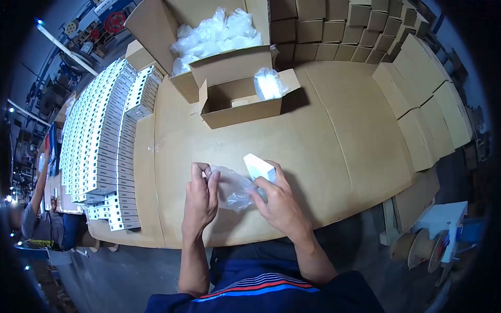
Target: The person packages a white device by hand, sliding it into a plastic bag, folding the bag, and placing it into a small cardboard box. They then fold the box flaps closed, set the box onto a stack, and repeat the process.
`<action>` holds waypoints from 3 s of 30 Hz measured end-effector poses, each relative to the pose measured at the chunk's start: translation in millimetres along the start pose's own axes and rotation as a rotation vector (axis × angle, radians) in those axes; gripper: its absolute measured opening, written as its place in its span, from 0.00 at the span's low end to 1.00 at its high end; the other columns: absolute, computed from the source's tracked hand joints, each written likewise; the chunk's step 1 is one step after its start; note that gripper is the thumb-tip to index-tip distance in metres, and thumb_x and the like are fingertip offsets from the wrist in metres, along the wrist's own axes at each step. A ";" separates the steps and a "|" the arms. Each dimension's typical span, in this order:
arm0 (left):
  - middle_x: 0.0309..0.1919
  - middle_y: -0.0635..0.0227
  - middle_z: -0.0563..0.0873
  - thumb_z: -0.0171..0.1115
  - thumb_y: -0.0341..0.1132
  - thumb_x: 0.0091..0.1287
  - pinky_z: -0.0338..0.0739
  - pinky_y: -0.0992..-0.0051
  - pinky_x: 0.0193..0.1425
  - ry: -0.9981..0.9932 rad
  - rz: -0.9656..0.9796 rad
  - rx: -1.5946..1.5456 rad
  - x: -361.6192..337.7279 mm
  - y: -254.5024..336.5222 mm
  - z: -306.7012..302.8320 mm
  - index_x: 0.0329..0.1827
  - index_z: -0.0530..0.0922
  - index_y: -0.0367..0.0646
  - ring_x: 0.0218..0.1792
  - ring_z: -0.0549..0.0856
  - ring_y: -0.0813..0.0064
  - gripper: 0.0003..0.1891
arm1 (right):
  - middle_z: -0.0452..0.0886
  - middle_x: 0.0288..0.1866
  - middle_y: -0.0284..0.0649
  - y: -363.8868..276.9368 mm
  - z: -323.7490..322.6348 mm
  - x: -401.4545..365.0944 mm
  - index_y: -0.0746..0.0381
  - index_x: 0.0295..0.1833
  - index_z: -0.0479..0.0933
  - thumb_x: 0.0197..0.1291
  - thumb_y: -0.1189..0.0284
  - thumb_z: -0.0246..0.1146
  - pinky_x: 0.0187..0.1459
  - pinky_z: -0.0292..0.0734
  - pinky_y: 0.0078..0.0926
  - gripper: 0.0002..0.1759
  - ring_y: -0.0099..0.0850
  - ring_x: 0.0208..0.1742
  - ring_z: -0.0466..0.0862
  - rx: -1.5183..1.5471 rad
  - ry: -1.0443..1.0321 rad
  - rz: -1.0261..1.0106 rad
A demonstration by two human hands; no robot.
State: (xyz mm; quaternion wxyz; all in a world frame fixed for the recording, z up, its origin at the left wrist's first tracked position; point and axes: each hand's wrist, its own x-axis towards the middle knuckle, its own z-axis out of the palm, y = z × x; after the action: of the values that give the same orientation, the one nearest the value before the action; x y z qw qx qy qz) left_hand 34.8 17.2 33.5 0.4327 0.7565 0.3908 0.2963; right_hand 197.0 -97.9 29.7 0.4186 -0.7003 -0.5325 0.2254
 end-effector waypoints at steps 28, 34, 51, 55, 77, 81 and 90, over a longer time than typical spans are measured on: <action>0.46 0.60 0.86 0.85 0.30 0.54 0.84 0.70 0.52 0.017 0.157 -0.156 -16.5 -34.2 11.2 0.54 0.78 0.36 0.49 0.87 0.69 0.28 | 0.76 0.52 0.41 10.8 -29.7 40.3 0.64 0.65 0.70 0.73 0.80 0.60 0.58 0.72 0.25 0.17 0.27 0.52 0.77 0.602 0.419 -0.257; 0.43 0.59 0.88 0.84 0.31 0.55 0.86 0.69 0.50 -0.007 0.225 -0.092 -15.6 -21.8 10.2 0.54 0.79 0.38 0.45 0.90 0.65 0.26 | 0.76 0.48 0.41 -28.7 -60.0 61.1 0.64 0.52 0.78 0.63 0.88 0.64 0.50 0.76 0.25 0.14 0.28 0.48 0.79 0.446 0.090 -0.535; 0.49 0.50 0.90 0.86 0.35 0.53 0.87 0.63 0.51 0.023 0.070 -0.103 -11.9 -27.4 8.6 0.61 0.73 0.39 0.51 0.92 0.56 0.36 | 0.79 0.45 0.45 -43.7 -44.5 97.9 0.63 0.51 0.81 0.56 0.85 0.62 0.46 0.77 0.33 0.17 0.39 0.45 0.82 0.311 -0.298 -0.585; 0.51 0.52 0.90 0.87 0.37 0.51 0.86 0.64 0.56 0.010 0.090 -0.192 -10.2 -29.9 10.0 0.64 0.72 0.37 0.53 0.91 0.59 0.40 | 0.81 0.54 0.41 -37.5 -24.0 98.1 0.61 0.64 0.76 0.64 0.83 0.65 0.56 0.78 0.28 0.22 0.30 0.55 0.83 0.557 -0.284 -0.450; 0.59 0.58 0.84 0.56 0.49 0.81 0.80 0.72 0.61 -0.046 -0.201 -0.966 -21.3 -63.6 17.3 0.67 0.72 0.33 0.55 0.86 0.73 0.26 | 0.79 0.34 0.33 -2.1 -5.5 96.9 0.63 0.44 0.73 0.63 0.69 0.75 0.32 0.73 0.25 0.17 0.19 0.32 0.78 0.370 -0.022 -0.077; 0.59 0.57 0.85 0.44 0.47 0.86 0.81 0.66 0.64 -0.019 -0.377 -1.134 -25.1 -60.3 25.3 0.69 0.73 0.34 0.58 0.86 0.68 0.24 | 0.85 0.41 0.40 10.7 0.1 96.7 0.64 0.47 0.74 0.67 0.69 0.72 0.36 0.77 0.27 0.14 0.24 0.37 0.84 0.364 -0.182 0.103; 0.56 0.58 0.87 0.45 0.46 0.86 0.82 0.67 0.62 0.100 -0.356 -1.073 -22.3 -66.1 27.6 0.67 0.75 0.33 0.57 0.86 0.69 0.24 | 0.81 0.59 0.45 45.0 12.2 55.9 0.65 0.64 0.68 0.70 0.77 0.68 0.64 0.79 0.28 0.22 0.30 0.62 0.82 0.932 -0.244 0.178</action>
State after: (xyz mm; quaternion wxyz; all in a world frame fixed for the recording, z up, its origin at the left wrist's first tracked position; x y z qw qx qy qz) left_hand 22.7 7.9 -40.0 0.7806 0.3382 0.3272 0.4113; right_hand 231.3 -45.1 -6.9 0.6012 -0.4496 -0.3581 0.5551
